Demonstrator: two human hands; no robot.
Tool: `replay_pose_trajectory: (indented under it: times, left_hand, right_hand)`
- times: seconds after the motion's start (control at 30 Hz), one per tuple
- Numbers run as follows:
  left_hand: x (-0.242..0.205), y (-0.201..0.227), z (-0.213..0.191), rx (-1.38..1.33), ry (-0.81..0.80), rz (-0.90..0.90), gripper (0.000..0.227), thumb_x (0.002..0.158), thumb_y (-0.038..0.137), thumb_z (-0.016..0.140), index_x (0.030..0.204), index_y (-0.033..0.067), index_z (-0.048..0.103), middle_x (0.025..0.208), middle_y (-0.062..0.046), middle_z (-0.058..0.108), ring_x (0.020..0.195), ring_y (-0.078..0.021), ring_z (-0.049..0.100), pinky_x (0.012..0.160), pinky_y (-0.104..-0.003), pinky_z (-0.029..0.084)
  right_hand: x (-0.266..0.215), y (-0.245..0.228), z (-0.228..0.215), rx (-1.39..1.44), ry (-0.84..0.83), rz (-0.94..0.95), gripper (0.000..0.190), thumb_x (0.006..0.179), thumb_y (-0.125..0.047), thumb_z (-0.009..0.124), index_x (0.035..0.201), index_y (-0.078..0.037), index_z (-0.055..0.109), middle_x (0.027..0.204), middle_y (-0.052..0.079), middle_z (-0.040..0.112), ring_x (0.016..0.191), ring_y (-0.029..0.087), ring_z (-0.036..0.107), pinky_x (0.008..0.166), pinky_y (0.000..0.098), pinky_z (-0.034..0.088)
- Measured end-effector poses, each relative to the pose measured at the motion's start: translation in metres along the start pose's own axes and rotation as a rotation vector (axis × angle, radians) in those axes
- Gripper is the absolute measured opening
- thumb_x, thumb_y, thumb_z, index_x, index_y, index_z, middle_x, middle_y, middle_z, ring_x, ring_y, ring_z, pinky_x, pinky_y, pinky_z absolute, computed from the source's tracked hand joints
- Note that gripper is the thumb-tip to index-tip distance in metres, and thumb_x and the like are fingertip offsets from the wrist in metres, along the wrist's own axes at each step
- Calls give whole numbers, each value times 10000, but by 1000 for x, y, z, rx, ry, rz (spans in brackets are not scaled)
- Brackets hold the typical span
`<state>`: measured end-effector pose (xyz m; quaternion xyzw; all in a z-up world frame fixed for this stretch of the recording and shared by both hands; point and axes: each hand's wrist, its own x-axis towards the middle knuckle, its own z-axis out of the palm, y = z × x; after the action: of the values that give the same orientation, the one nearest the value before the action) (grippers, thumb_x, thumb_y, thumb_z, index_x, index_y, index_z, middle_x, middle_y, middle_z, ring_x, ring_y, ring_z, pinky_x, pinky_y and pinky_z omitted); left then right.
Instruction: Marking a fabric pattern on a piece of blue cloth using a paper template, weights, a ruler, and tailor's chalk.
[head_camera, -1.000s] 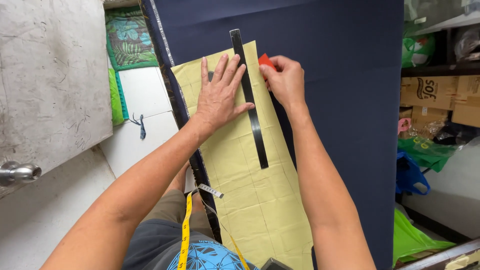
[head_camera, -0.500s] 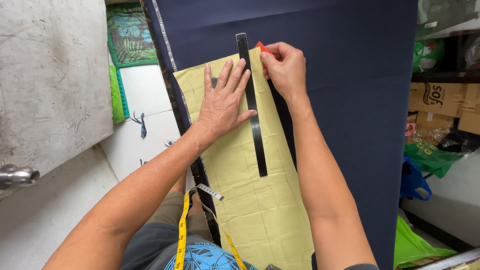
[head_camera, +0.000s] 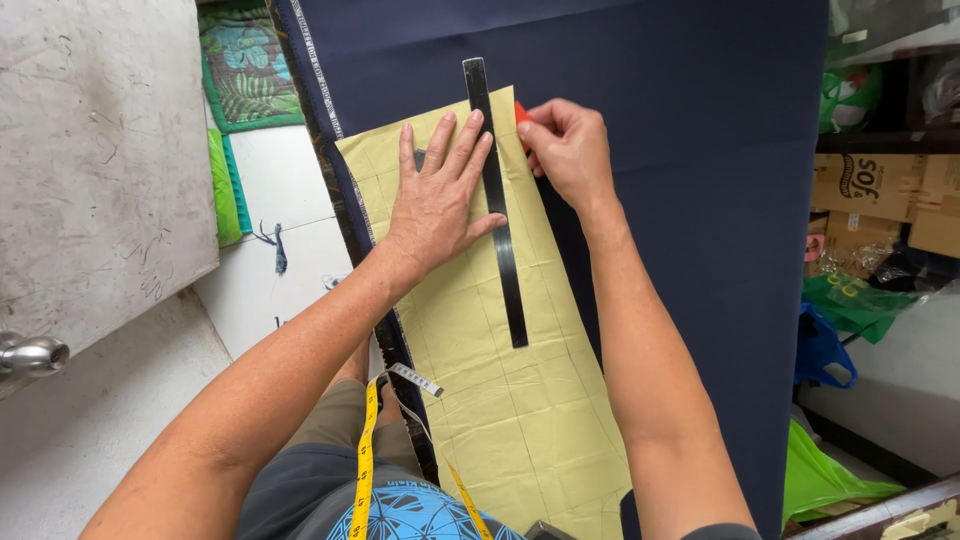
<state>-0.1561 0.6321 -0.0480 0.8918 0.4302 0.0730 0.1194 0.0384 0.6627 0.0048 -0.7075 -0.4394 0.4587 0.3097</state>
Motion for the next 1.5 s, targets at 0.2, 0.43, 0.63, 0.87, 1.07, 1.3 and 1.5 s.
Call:
replay_pose_trajectory:
  times: [0.2,0.43,0.63,0.87,1.07,1.3,1.5]
  left_hand:
    - [0,1,-1,16,11,0,1040,831,748,675,1612,104,435,1719,-81,218,1566,-337,220,1208,-689,140]
    - [2,-1,-3,31,10,0,1053,818,759,669,1612,108,432,1720,-87,218,1566,-341,215,1205,-691,144]
    - [0,0,-1,7,27,11,1045,815,739,712,1597,98,451,1708,-83,246,1562,-341,225,1205,-693,143]
    - [-2,1,-7,-47,-27,9,1112,788,755,689,1617,69,408,1717,-114,203,1571,-355,175,1201,-711,98]
    - [1,15,0,-17,-22,-45,1166,790,827,652,1626,57,390,1718,-125,189,1576,-361,117,1195,-737,50]
    - [1,17,6,-47,-30,-73,1176,828,882,585,1635,49,387,1719,-131,147,1573,-352,65,1192,-733,11]
    - [-1,17,10,-81,-23,-70,1222,836,927,527,1643,20,384,1716,-145,155,1569,-356,62,1176,-738,-24]
  right_hand:
    - [9,-1,7,59,52,-35,100,918,-69,660,833,-52,711,635,24,673,495,81,616,445,208,526]
    - [1,0,9,28,60,-72,88,884,-68,643,818,-61,700,650,7,672,515,68,622,451,213,534]
    - [28,-8,16,5,139,-122,99,903,-109,655,839,-65,715,652,6,707,492,65,635,446,196,554]
    - [-11,3,5,-21,62,-31,91,904,-103,660,829,-87,708,676,-7,696,524,57,632,480,213,577]
    - [-15,7,0,-11,66,-87,93,915,-106,671,833,-86,708,678,-16,689,521,49,614,482,208,555]
    - [-25,17,-7,-32,37,-126,104,926,-113,682,824,-111,701,710,-35,697,567,44,618,520,199,546]
    - [-62,32,-18,-85,23,-120,112,916,-139,675,813,-107,702,724,-49,685,616,37,598,551,213,535]
